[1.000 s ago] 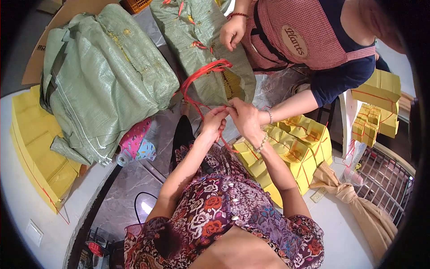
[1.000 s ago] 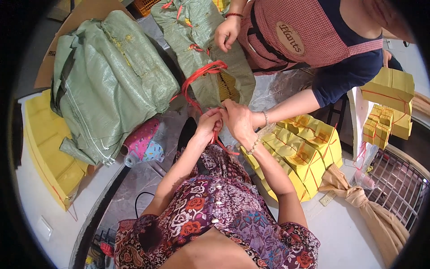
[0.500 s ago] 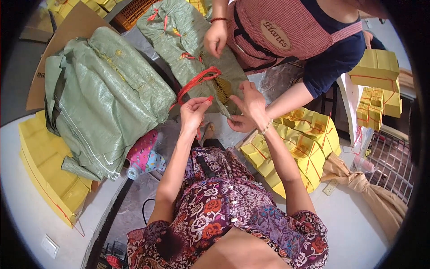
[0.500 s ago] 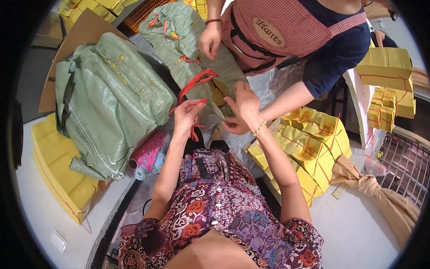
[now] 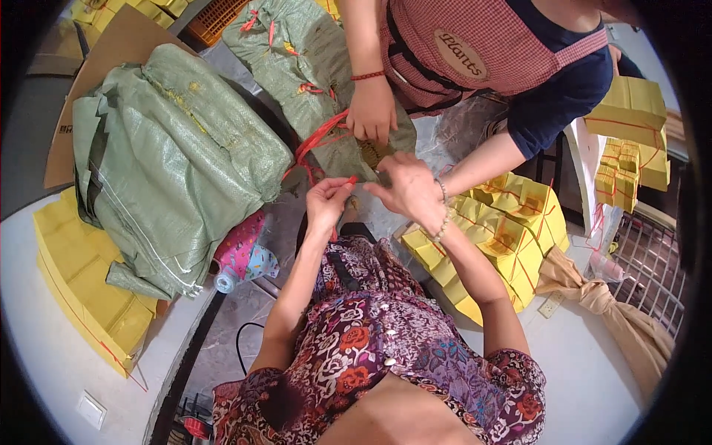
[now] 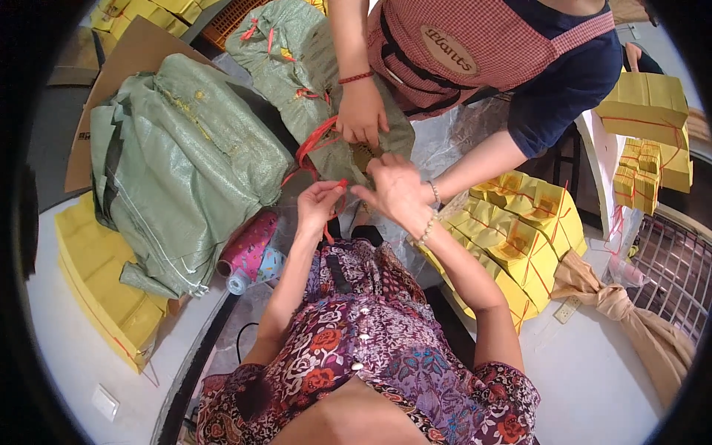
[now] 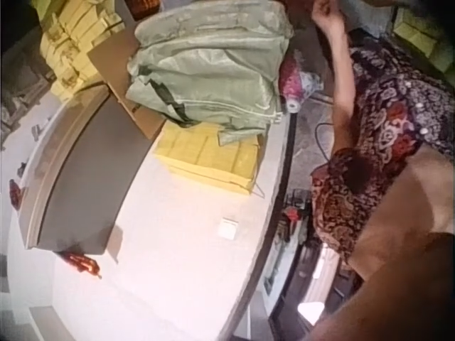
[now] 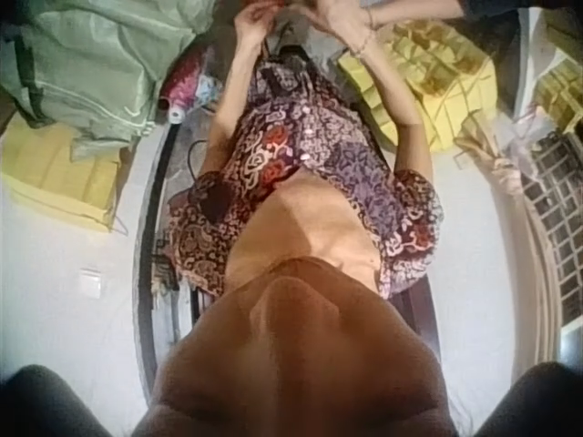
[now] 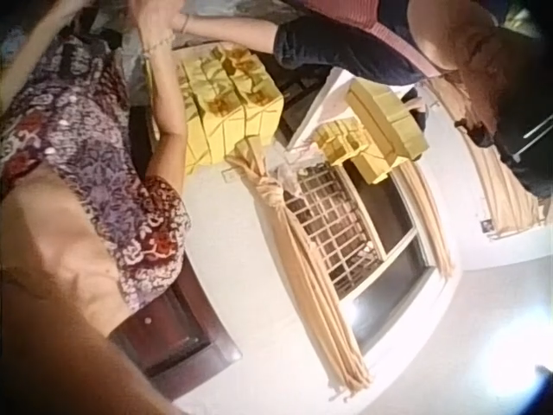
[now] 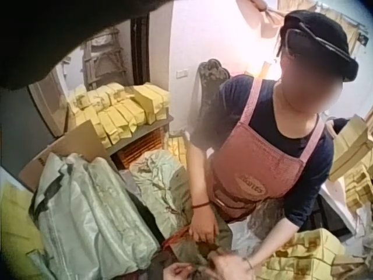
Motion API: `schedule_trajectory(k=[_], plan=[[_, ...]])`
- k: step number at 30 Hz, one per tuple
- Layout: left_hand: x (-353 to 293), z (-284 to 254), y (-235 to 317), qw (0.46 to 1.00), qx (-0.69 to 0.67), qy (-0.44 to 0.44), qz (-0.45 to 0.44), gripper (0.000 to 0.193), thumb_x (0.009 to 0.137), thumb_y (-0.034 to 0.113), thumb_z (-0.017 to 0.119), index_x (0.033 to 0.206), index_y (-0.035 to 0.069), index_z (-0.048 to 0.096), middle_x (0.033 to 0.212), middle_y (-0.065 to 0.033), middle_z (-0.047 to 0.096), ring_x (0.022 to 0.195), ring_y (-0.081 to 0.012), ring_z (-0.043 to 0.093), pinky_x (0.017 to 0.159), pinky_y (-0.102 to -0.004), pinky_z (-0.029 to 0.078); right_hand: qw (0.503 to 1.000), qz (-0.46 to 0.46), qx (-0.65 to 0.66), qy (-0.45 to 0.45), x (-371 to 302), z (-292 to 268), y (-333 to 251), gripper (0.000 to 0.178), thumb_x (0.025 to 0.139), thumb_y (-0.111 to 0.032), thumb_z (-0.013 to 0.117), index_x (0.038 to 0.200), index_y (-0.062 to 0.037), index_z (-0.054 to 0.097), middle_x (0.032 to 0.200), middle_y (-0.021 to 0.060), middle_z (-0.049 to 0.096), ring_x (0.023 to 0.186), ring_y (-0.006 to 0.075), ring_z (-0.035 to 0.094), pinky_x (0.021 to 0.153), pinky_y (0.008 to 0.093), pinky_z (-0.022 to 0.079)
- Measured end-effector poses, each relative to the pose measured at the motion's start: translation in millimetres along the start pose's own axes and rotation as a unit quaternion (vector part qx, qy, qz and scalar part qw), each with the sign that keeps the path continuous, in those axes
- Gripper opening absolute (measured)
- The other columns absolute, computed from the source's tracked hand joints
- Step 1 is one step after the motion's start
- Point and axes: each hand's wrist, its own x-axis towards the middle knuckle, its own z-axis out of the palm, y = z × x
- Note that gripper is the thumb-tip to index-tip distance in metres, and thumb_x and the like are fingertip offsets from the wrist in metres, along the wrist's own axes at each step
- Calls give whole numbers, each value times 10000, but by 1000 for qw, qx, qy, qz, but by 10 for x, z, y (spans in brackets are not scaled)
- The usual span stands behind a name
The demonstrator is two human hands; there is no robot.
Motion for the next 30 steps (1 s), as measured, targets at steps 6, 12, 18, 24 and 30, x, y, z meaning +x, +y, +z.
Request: schedule_trajectory(k=[6, 12, 18, 24, 30], plan=[[-74, 170, -94, 997, -3, -41, -58, 117, 822, 85, 654, 911, 12, 634, 736, -9, 645, 489, -14, 452, 417, -167, 315, 978, 105, 140, -113, 62, 185, 146, 218, 777, -238, 621, 841, -44, 544, 748, 188, 582, 729, 390, 566, 634, 454, 445], [-16, 283, -137, 991, -91, -30, -90, 137, 813, 90, 662, 897, -14, 628, 773, -34, 658, 507, -19, 473, 431, -172, 339, 959, 140, 182, -164, 110, 153, 243, 183, 796, -196, 586, 857, -32, 533, 752, 201, 583, 744, 395, 569, 629, 451, 437], [54, 439, -293, 997, -63, 34, 11, 108, 800, 29, 649, 893, -24, 631, 768, -41, 655, 515, -28, 487, 439, -177, 348, 985, 59, 128, -100, -52, 162, 64, 141, 795, -141, 575, 885, -39, 537, 753, 184, 592, 739, 380, 578, 630, 441, 456], [12, 401, -264, 993, -113, -18, -29, 73, 831, 34, 588, 874, -8, 630, 659, -11, 598, 478, -31, 454, 413, -184, 310, 999, 3, -39, 3, -275, 304, -244, 116, 730, -56, 539, 846, -58, 529, 706, 121, 569, 699, 276, 590, 707, 372, 457], [68, 352, -227, 967, -218, -79, -100, 165, 870, 147, 596, 726, 70, 576, 546, 43, 487, 388, -26, 354, 357, -195, 232, 997, -5, -67, 32, -422, 359, -285, 161, 712, -86, 559, 866, -62, 519, 728, 78, 553, 751, 234, 581, 892, 396, 402]])
